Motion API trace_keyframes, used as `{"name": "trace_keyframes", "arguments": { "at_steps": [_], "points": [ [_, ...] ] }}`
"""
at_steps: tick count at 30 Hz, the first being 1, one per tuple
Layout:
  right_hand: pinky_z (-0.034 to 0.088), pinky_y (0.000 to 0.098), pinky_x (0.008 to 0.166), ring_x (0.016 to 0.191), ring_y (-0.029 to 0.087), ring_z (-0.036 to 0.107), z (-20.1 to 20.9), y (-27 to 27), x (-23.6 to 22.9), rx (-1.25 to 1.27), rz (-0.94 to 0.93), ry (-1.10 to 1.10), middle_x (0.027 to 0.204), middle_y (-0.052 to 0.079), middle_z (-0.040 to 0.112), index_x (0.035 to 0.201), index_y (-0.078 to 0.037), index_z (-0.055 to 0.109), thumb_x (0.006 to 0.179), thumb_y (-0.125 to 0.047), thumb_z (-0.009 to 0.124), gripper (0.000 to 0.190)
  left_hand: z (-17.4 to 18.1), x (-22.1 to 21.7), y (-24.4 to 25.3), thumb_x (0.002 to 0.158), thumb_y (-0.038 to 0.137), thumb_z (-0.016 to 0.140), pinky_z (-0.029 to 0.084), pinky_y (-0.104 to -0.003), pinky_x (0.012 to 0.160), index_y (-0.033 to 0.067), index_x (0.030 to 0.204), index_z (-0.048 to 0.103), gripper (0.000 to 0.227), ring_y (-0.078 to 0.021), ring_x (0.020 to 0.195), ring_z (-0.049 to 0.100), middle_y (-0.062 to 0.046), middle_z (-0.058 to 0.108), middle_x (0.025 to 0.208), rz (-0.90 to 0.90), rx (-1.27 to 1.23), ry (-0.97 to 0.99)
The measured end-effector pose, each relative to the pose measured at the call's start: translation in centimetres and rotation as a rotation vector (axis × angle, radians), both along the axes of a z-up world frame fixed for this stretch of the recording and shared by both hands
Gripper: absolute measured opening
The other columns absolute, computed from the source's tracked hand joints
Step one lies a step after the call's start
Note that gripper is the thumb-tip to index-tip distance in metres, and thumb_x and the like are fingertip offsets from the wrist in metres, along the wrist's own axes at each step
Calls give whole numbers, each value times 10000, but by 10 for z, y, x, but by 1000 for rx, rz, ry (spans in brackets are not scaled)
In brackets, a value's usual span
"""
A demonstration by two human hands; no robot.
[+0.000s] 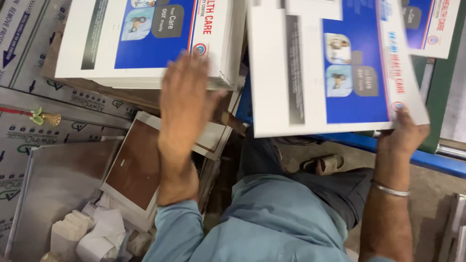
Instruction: The person repeatedly picks up printed sheets from a stack on the left and places them onto a blue roller machine on the right. The person handles the papers by hand, aligning them on the machine's surface throughout the video.
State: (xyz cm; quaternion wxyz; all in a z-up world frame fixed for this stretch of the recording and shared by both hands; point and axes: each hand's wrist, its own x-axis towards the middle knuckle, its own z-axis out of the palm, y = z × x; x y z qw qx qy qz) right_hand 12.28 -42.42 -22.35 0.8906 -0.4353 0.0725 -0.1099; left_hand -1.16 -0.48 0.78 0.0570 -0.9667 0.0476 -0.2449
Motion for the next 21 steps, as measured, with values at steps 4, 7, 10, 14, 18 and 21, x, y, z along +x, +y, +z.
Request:
{"name": "trace_keyframes", "arguments": {
  "at_steps": [4, 7, 10, 14, 18, 21],
  "points": [
    [708, 435, 944, 1123, 326, 766, -34, -41, 18, -147, -228, 41, 1314, 259, 687, 1387, 154, 548, 981, 137, 518, 408, -8, 10, 34, 956, 154, 795, 427, -476, 1163, -9, 1428, 605, 534, -338, 1363, 566, -184, 617, 1440, 2, -11, -25],
    [742, 456, 963, 1103, 338, 800, -46, -67, 14, -125, -340, 80, 1282, 262, 694, 1317, 117, 483, 1001, 124, 539, 321, -13, 5, 36, 894, 68, 804, 461, -449, 1109, 10, 1386, 638, 522, -326, 1293, 598, -163, 652, 1372, -28, -69, -36],
    [726, 432, 1009, 1162, 314, 795, -51, -75, -12, -238, -302, 53, 1352, 249, 697, 1389, 132, 555, 999, 137, 495, 394, -14, 4, 32, 832, -8, 794, 478, -441, 1053, 56, 1319, 673, 506, -306, 1203, 622, -126, 680, 1266, -6, -112, -93],
    [693, 413, 1019, 1183, 310, 766, -60, -83, -60, -221, -248, 123, 1371, 243, 685, 1414, 139, 561, 1032, 125, 503, 387, -18, 0, 33, 862, 13, 817, 468, -461, 1014, 70, 1269, 678, 434, -312, 1160, 623, -98, 682, 1199, 13, -175, -145],
    [670, 393, 1062, 1217, 307, 744, -77, -88, -104, -205, -212, 111, 1397, 243, 671, 1454, 149, 554, 1046, 122, 527, 410, -18, 6, 31, 851, 10, 784, 462, -475, 1063, 24, 1296, 665, 461, -355, 1267, 591, -156, 653, 1330, -19, -112, -228],
    [668, 382, 1054, 1212, 298, 746, -88, -89, -123, -159, -264, 149, 1393, 235, 667, 1435, 151, 553, 1037, 117, 567, 400, -18, 8, 28, 878, -3, 746, 474, -465, 1092, 50, 1296, 696, 424, -308, 1291, 618, -105, 677, 1321, 27, -100, -216]
  ]
}}
